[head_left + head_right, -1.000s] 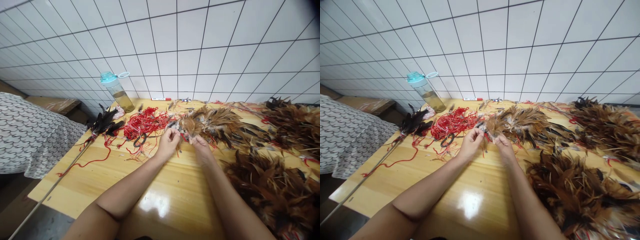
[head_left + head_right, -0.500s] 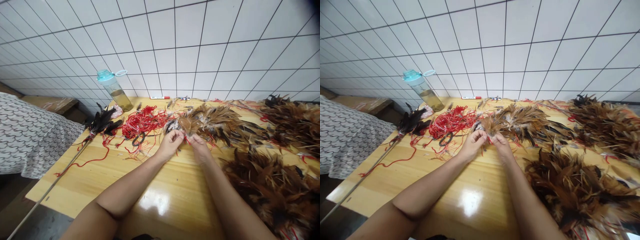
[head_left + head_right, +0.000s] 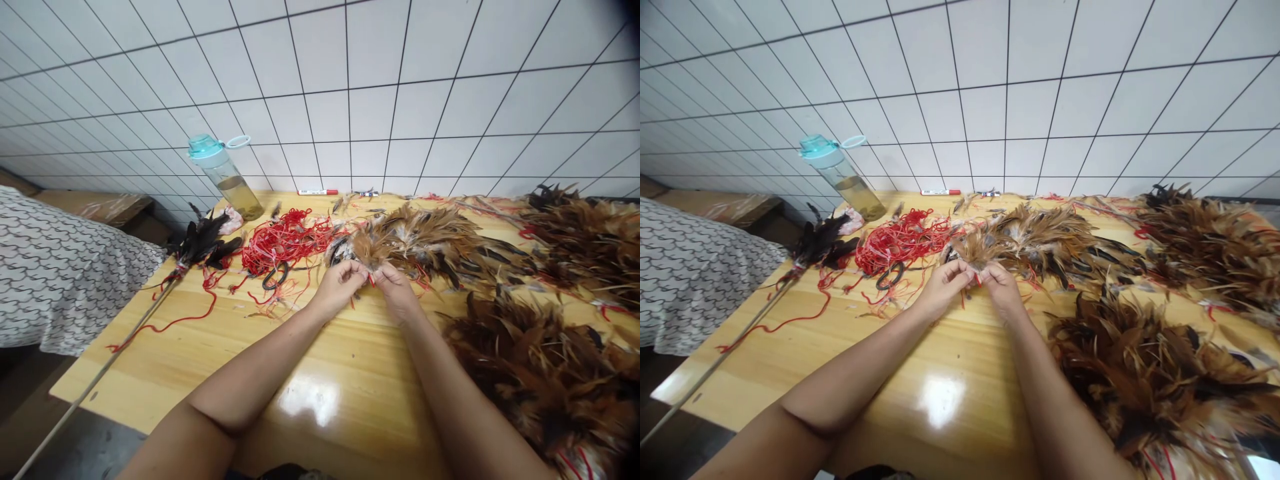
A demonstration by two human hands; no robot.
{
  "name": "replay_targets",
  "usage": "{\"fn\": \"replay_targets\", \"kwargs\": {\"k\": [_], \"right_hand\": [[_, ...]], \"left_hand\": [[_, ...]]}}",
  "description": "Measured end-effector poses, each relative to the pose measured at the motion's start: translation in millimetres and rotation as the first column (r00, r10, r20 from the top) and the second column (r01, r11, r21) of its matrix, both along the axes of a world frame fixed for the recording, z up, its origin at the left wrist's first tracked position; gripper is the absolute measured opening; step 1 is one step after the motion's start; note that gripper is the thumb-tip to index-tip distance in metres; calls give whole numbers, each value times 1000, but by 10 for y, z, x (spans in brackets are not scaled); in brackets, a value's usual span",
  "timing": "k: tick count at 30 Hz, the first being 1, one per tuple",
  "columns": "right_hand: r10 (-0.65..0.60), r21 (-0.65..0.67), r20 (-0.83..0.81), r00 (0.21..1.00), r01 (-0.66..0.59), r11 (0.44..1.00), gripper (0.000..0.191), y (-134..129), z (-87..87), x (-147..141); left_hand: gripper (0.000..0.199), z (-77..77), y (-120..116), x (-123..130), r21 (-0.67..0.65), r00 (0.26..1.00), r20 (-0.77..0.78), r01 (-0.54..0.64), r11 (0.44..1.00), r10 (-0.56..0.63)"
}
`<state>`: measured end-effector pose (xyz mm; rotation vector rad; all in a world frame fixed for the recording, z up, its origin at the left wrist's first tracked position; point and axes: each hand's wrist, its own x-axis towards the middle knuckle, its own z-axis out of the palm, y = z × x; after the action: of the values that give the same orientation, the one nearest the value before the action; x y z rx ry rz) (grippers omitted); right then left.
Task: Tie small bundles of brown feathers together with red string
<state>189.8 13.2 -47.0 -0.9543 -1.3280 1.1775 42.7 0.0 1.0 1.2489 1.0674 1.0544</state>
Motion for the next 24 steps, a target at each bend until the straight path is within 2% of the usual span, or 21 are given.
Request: {"fn": "replay_targets", "kwargs": {"k": [4,7,11,13,17,20,24], "right_hand": [[-1,30,49,999,0,1000,37,5,-8,5],[-3,35,20,1000,2,999,38,-4,-20,2],[5,17,9,1000,-5,1000,38,-18,-21,0],[4,27,18,1000,-4,1000,38,-19,-10,1],[-26,78,96,995,19,997,40,-17,38,7],[-59,118,157,986,40,992,40,-20,85,8],[-43,155,211,977,9,988,40,-28,129,5]], "left_hand": [[20,-15,39,-55,72,991,-133,14,997,-5],[12,-53,70,-92,212,964,-264,14,977,44],[6,-71,78,-117,371,947,-305,18,928,104],[6,-48,68,-124,459,928,-345,34,888,143],[2,21,40,-125,643,854,-452,113,758,257],[4,31,32,-117,713,810,-488,154,684,326],[9,-16,46,-113,771,763,-495,165,615,416]]}}
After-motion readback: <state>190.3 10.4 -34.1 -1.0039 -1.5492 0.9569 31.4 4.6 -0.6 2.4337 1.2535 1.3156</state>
